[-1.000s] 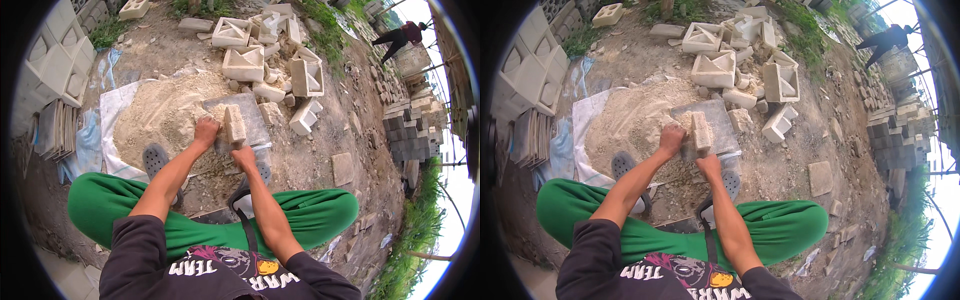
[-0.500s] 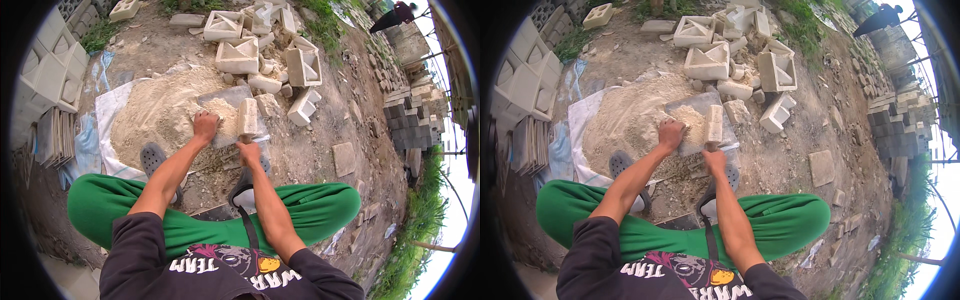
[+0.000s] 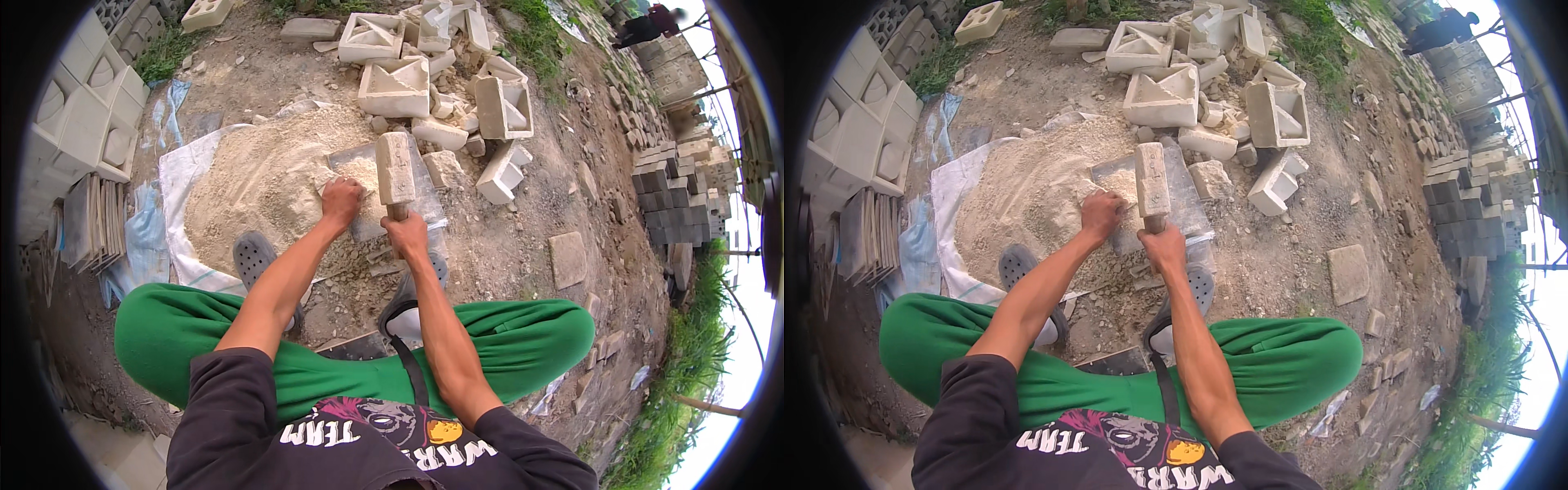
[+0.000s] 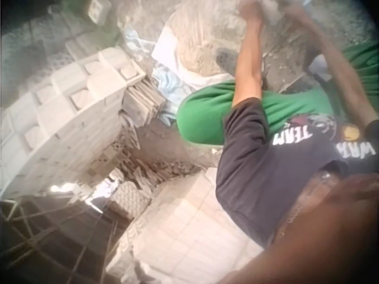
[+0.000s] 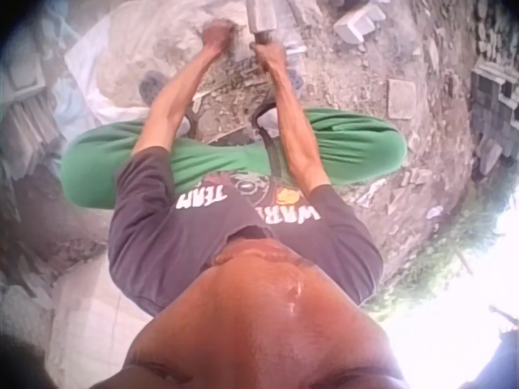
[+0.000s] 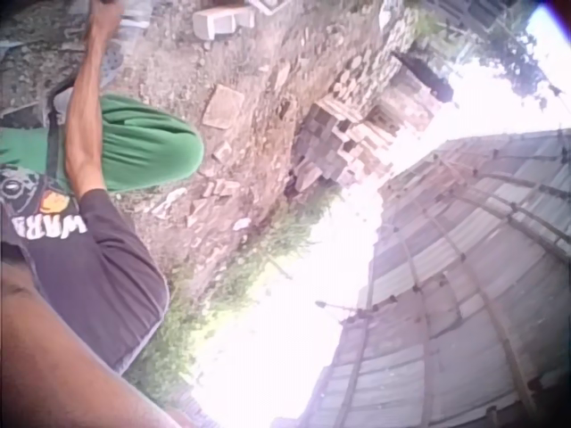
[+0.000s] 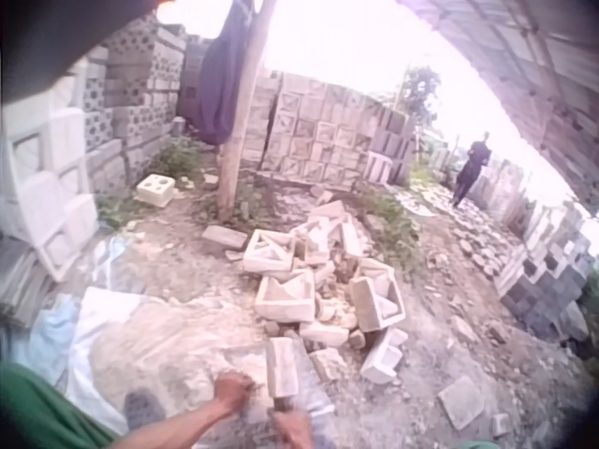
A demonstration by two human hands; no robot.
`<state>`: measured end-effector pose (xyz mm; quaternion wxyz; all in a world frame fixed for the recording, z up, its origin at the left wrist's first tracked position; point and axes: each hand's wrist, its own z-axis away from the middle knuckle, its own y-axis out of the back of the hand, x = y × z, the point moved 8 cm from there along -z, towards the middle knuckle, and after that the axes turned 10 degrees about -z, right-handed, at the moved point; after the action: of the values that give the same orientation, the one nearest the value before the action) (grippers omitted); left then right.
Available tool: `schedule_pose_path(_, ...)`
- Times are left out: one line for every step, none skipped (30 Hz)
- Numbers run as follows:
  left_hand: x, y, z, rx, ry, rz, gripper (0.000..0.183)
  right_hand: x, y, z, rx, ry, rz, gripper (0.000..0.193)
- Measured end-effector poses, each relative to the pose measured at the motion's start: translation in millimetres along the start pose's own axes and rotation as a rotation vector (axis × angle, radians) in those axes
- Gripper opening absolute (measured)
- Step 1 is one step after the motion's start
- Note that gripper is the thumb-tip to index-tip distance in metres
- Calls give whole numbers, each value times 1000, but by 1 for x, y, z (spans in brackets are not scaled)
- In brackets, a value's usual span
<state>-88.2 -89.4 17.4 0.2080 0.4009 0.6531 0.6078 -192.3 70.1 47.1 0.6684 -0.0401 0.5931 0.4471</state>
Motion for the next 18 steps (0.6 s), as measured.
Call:
schedule_pose_path(-3, -5, 0, -32, 9, -21, 11, -12, -2, 1, -8, 0, 0, 34)
schedule_pose_path(-8, -10, 2, -66, 20, -44, 11, -25, -3, 4, 4, 11, -94, 35)
schedule_pose_path(-4, -8, 1, -65, 17, -39, 11, -29, 1, 4, 31, 22, -183, 36)
schedule_pose_path(-1, -5, 1, -38, 20, 9, 10, -24, -1, 1, 34, 21, -181, 36)
schedule_pose_path(1, -1, 1, -11, 24, 56, 10, -16, -5, -3, 53, 34, -112, 38)
schedule_pose_path(3, 1, -1, -10, 22, 59, 10, -6, -8, -7, 72, 49, -43, 41)
schedule_pose_path(4, 1, -3, -23, 26, 47, 10, 8, -10, -9, 75, 51, -41, 41)
schedule_pose_path(5, 1, -4, -35, 29, 36, 10, 23, -14, -6, 44, 53, 8, 41)
schedule_pose_path(2, 1, -2, -36, 33, 32, 10, 25, -20, -1, 3, 54, 53, 42)
schedule_pose_path(0, 3, 1, -20, 20, 45, 12, 26, -21, 1, 0, 55, 51, 42)
schedule_pose_path(-1, 4, 2, -3, 7, 59, 15, 34, -21, 1, -25, -24, 139, 41)
schedule_pose_path(2, 6, 0, -1, 3, 64, 15, 44, -16, 0, -41, -105, 230, 41)
schedule_pose_path(6, 8, -2, -7, -6, 67, 15, 55, -16, -5, -63, -178, 160, 38)
schedule_pose_path(12, 9, -5, -12, -16, 71, 15, 59, -10, -9, -54, -177, 163, 38)
schedule_pose_path(2, 4, -3, -17, 1, 61, 15, 36, -11, -6, -39, -82, 74, 37)
schedule_pose_path(-8, -5, -4, -44, 20, -2, 15, 10, -11, -2, -22, 13, -14, 37)
schedule_pose_path(-13, -14, -2, -74, 33, -60, 15, -7, -10, 0, -37, 11, -12, 37)
schedule_pose_path(-10, -15, 0, -82, 35, -55, 15, -22, -2, 0, -1, -6, -76, 38)
